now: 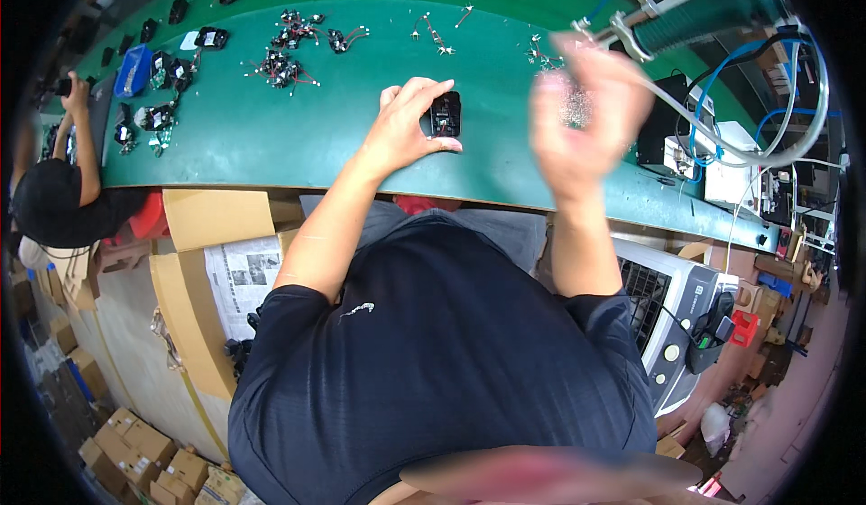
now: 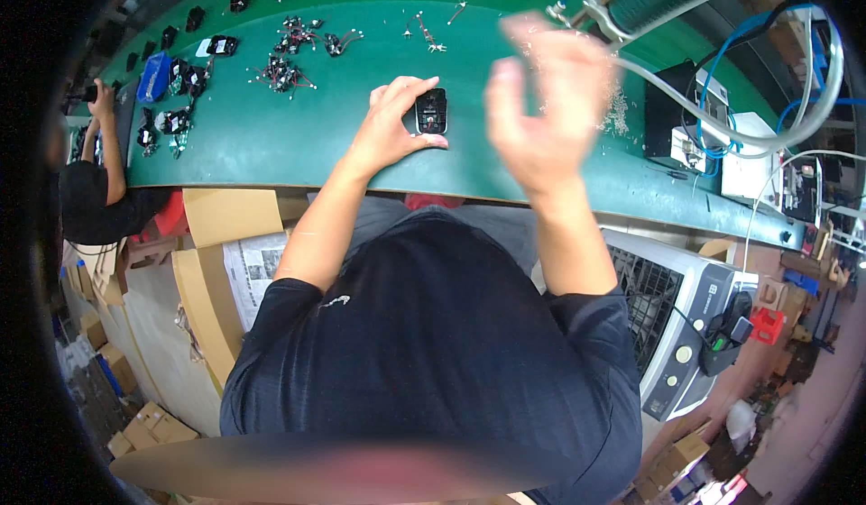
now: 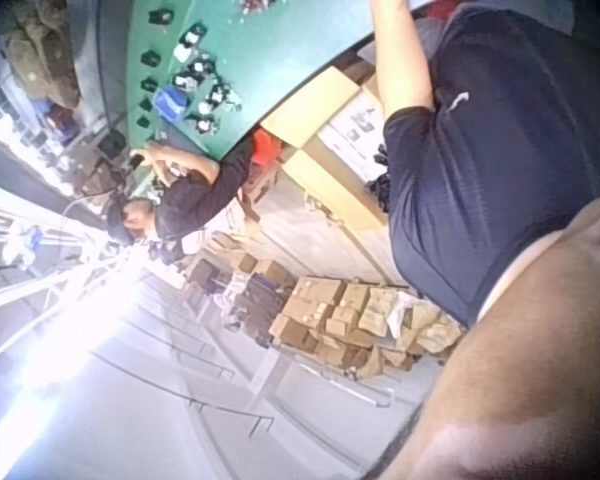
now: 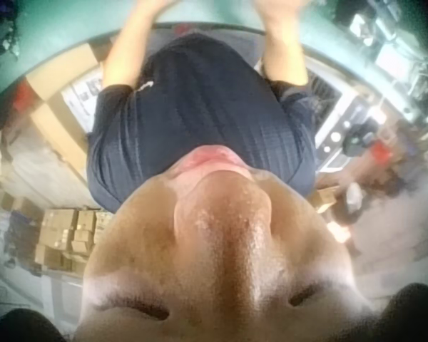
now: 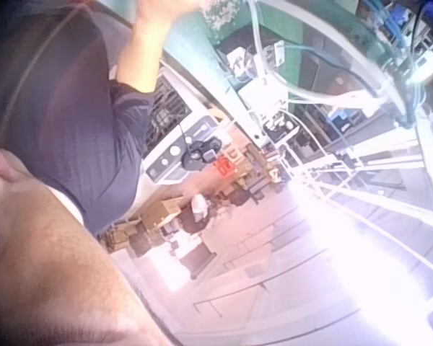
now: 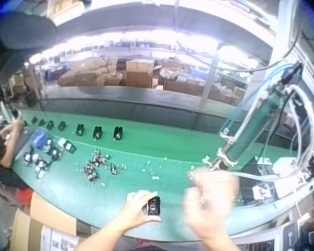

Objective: The person picks up a housing from a box, inserts a circuit board and wire, and uses a handheld pneumatic tool to secure the assembly. They then place the completed unit on the workbench and repeat the process.

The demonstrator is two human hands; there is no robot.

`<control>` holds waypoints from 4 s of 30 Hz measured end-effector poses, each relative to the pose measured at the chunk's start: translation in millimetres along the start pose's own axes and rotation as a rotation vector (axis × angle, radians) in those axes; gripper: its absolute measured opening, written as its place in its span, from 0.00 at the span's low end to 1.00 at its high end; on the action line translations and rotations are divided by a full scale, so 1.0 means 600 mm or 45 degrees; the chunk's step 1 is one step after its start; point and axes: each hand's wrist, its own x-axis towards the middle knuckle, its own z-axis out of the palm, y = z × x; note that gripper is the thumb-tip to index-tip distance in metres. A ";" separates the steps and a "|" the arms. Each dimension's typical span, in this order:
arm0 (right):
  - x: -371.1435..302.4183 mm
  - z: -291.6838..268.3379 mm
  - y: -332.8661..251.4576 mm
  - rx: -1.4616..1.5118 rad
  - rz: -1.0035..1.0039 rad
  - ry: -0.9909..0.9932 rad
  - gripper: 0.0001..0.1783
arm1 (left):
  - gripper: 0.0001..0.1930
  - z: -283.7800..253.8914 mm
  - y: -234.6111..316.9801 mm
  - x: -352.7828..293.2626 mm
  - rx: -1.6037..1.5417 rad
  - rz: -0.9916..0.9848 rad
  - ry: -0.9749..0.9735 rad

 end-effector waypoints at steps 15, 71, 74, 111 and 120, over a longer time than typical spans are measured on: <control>0.103 0.010 -0.026 1.382 0.948 0.663 0.43 | 0.44 -0.004 0.004 0.002 0.013 0.049 -0.018; 0.033 0.118 -0.049 1.453 0.859 0.521 0.47 | 0.40 -0.006 0.009 0.006 -0.048 0.109 0.007; 0.027 0.123 -0.047 1.362 0.819 0.528 0.47 | 0.40 -0.007 0.013 0.007 -0.061 0.102 -0.008; -0.006 0.021 -0.028 0.469 -0.020 -0.234 0.15 | 0.41 -0.158 -0.260 0.316 0.593 -0.229 0.145; -0.045 0.356 -0.035 0.410 -0.087 -0.612 0.16 | 0.14 -0.276 -0.035 -0.217 0.655 -0.174 0.912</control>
